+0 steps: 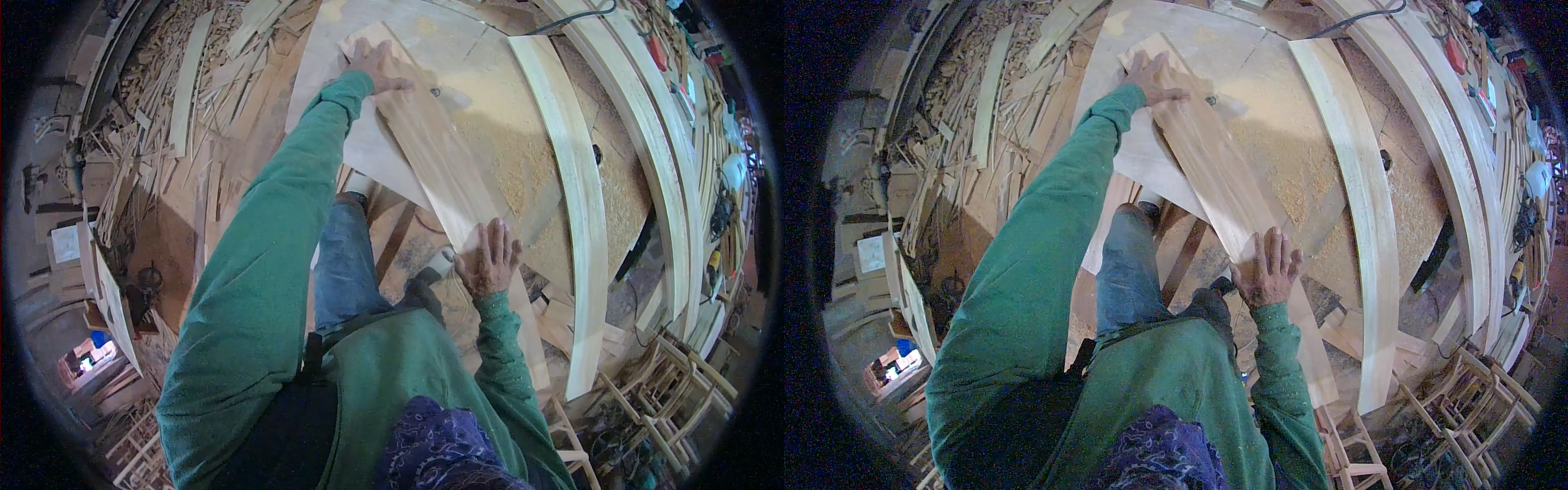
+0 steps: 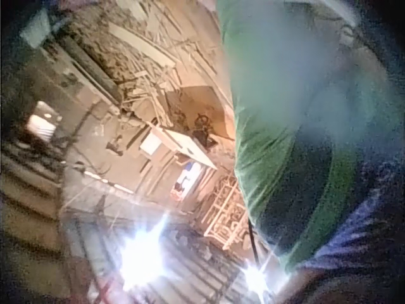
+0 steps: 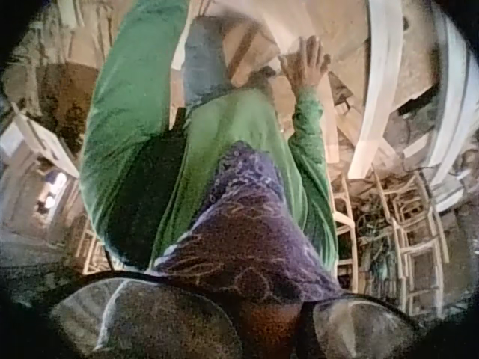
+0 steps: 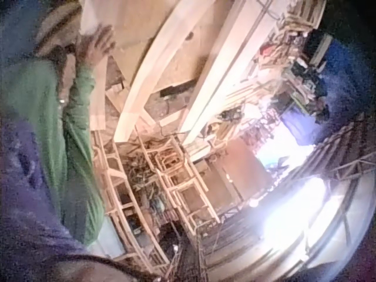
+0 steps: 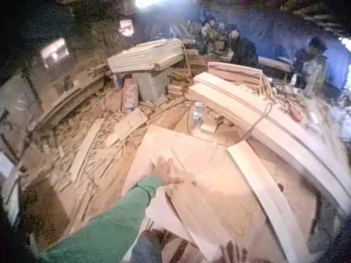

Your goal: Feeding wooden boards through a stationary router table to shape their edges.

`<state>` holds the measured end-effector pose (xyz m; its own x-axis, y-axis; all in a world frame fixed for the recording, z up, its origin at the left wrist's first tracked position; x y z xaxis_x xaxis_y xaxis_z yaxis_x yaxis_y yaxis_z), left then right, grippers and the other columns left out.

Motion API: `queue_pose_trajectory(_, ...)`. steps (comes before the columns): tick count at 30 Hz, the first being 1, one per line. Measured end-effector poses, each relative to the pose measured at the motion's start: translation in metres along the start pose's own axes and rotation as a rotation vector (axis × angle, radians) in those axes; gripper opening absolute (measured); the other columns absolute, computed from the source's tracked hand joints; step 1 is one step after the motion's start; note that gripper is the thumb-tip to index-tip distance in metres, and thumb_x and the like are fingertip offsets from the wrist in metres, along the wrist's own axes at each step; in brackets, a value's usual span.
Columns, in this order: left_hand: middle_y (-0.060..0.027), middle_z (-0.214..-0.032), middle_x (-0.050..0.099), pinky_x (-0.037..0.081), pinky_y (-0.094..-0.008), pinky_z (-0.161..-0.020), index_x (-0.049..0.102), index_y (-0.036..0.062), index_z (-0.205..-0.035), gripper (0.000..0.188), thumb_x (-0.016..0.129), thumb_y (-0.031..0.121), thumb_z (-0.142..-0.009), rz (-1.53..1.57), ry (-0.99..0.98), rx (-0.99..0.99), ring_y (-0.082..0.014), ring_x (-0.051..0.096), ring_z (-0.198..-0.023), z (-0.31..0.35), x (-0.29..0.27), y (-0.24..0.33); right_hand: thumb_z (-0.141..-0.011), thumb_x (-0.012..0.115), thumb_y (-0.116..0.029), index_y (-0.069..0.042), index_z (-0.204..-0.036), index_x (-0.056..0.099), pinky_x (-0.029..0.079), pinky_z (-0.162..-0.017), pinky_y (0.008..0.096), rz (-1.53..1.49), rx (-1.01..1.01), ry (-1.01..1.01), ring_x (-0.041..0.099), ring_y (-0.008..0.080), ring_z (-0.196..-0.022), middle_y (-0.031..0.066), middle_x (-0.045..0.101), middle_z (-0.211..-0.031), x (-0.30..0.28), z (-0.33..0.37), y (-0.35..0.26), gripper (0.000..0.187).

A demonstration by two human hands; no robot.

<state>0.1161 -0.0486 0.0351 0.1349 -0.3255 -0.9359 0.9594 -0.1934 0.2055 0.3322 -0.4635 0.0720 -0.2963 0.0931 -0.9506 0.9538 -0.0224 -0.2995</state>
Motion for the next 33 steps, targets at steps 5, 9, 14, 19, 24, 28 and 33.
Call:
queue_pose_trajectory(5,-0.0241,-0.163,0.007,0.006,-0.0562,-0.121,0.019,0.0239,-0.159,0.131,0.066,0.089,-0.055,-0.014,-0.003,0.000,-0.0366,0.005,-0.153,-0.023,-0.010,-0.017,-0.082,0.068,-0.054,-0.014,-0.148,0.043,0.009,-0.120,0.0546,-0.014,0.013,0.004,0.028,0.0336,-0.147,0.0154,0.034,-0.158,0.005,-0.028,-0.010,0.082)
queue_pose_trajectory(9,-0.0243,-0.163,0.008,0.007,-0.0570,-0.121,0.018,0.0244,-0.159,0.133,0.067,0.090,-0.054,-0.013,0.024,-0.004,-0.0369,0.006,-0.152,-0.048,-0.019,-0.035,-0.084,0.067,-0.053,-0.014,-0.148,0.044,0.010,-0.120,0.0546,-0.032,0.013,-0.004,0.028,0.0336,-0.147,0.0156,0.034,-0.158,0.013,-0.055,-0.020,0.079)
queue_pose_trajectory(14,-0.0211,-0.163,0.009,0.020,-0.0549,-0.120,0.022,0.0253,-0.158,0.129,0.070,0.086,-0.054,-0.019,0.051,-0.016,-0.0376,0.012,-0.151,-0.084,-0.025,-0.065,-0.084,0.067,-0.051,-0.013,-0.148,0.044,0.011,-0.120,0.0547,0.014,-0.006,0.017,0.028,0.0340,-0.147,0.0164,0.034,-0.157,0.022,-0.090,-0.033,0.079)
queue_pose_trajectory(19,-0.0207,-0.164,0.011,0.020,-0.0482,-0.121,0.022,0.0251,-0.158,0.125,0.066,0.087,-0.058,-0.057,0.048,-0.043,-0.0369,0.011,-0.152,-0.111,-0.032,-0.091,-0.084,0.066,-0.050,-0.012,-0.149,0.043,0.012,-0.119,0.0558,-0.018,-0.011,0.008,0.027,0.0352,-0.147,0.0176,0.033,-0.157,0.033,-0.128,-0.045,0.079)
queue_pose_trajectory(24,-0.0142,-0.165,0.011,0.012,-0.0773,-0.109,0.023,0.0245,-0.157,0.117,0.069,0.079,-0.064,0.134,0.134,-0.212,-0.0431,0.006,-0.150,-0.054,-0.022,-0.068,-0.083,0.066,-0.050,-0.012,-0.150,0.041,0.012,-0.118,0.0563,0.003,-0.040,0.023,0.027,0.0362,-0.146,0.0176,0.031,-0.158,0.043,-0.161,-0.063,0.080)
queue_pose_trajectory(28,-0.0115,-0.166,0.004,0.008,-0.0842,-0.102,0.019,0.0202,-0.158,0.122,0.071,0.077,-0.063,0.218,0.101,-0.090,-0.0461,-0.001,-0.150,0.038,0.011,0.007,-0.082,0.068,-0.049,-0.013,-0.151,0.038,0.012,-0.118,0.0572,-0.029,-0.056,0.077,0.027,0.0357,-0.146,0.0179,0.030,-0.158,0.051,-0.183,-0.070,0.083)
queue_pose_trajectory(33,-0.0095,-0.166,0.005,0.004,-0.0847,-0.102,0.016,0.0212,-0.158,0.125,0.075,0.074,-0.061,0.303,0.085,-0.249,-0.0448,-0.004,-0.150,0.090,0.016,0.040,-0.082,0.068,-0.050,-0.012,-0.151,0.037,0.014,-0.116,0.0584,-0.022,-0.083,0.099,0.029,0.0332,-0.146,0.0164,0.033,-0.157,0.065,-0.206,-0.075,0.085)
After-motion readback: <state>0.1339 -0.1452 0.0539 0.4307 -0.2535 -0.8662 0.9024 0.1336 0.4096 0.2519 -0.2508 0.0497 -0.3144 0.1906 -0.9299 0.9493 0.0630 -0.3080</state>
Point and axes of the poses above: each hand's wrist, its own z-axis away from the middle knuckle, its own x-axis out of the palm, y = z × x, the point moved 9 cm from there along -z, towards the middle knuckle
